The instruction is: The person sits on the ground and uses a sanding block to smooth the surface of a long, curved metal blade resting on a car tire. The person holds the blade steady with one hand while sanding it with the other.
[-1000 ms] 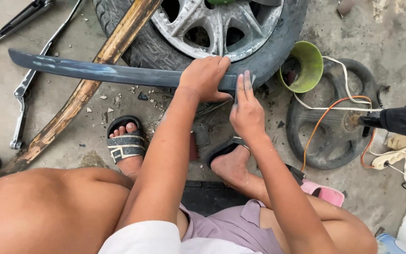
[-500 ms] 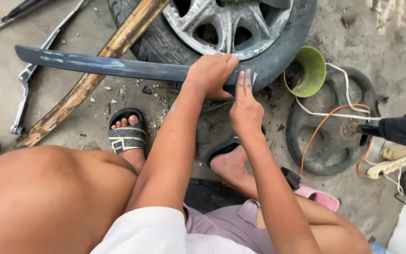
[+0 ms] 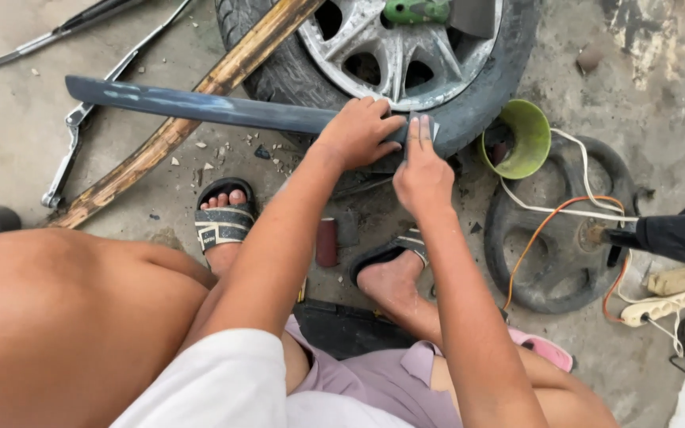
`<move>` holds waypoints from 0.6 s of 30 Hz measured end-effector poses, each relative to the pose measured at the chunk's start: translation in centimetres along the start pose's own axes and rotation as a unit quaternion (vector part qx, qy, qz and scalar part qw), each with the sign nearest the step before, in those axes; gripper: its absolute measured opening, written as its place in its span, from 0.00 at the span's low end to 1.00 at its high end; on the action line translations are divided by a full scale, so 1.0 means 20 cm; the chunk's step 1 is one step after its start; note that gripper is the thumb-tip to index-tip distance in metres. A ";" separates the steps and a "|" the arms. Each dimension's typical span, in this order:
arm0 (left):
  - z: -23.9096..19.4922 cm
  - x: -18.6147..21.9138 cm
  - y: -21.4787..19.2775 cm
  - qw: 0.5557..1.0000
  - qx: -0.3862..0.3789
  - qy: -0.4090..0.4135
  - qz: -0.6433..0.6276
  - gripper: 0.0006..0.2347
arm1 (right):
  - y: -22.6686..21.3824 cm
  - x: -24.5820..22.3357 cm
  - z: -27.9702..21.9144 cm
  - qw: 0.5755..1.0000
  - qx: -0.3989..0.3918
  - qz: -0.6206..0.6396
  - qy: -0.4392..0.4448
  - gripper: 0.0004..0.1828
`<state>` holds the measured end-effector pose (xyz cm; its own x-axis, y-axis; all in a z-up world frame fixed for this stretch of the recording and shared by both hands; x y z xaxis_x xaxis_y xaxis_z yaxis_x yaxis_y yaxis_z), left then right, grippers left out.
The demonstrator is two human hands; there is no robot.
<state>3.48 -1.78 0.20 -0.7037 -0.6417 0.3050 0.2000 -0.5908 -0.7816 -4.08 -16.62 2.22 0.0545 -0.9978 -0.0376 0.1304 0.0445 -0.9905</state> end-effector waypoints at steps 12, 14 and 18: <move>0.02 -0.02 0.04 0.998 -0.042 0.022 -0.035 0.22 | 0.01 -0.03 0.00 0.998 -0.015 -0.050 0.024 0.41; 0.03 -0.01 0.00 0.998 -0.043 0.031 -0.044 0.22 | -0.05 -0.09 -0.08 0.998 -0.021 -0.049 0.025 0.42; 0.03 0.00 -0.03 0.996 -0.052 0.043 -0.063 0.20 | -0.09 -0.08 -0.09 0.998 -0.037 -0.045 0.036 0.43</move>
<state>3.69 -1.72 1.04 -0.7756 -0.5182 0.3605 0.0369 -0.6074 -0.7936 -6.28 -15.28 3.89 -0.0262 -0.9987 0.0448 0.0574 -0.0462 -0.9973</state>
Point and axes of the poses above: each hand's wrist, its own z-axis towards the middle knuckle, its own y-axis out of the palm, x = y × z, the point moved 4 cm from there along z, towards the middle knuckle, and after that the axes turned 11 degrees about x, right-handed, at the moved point
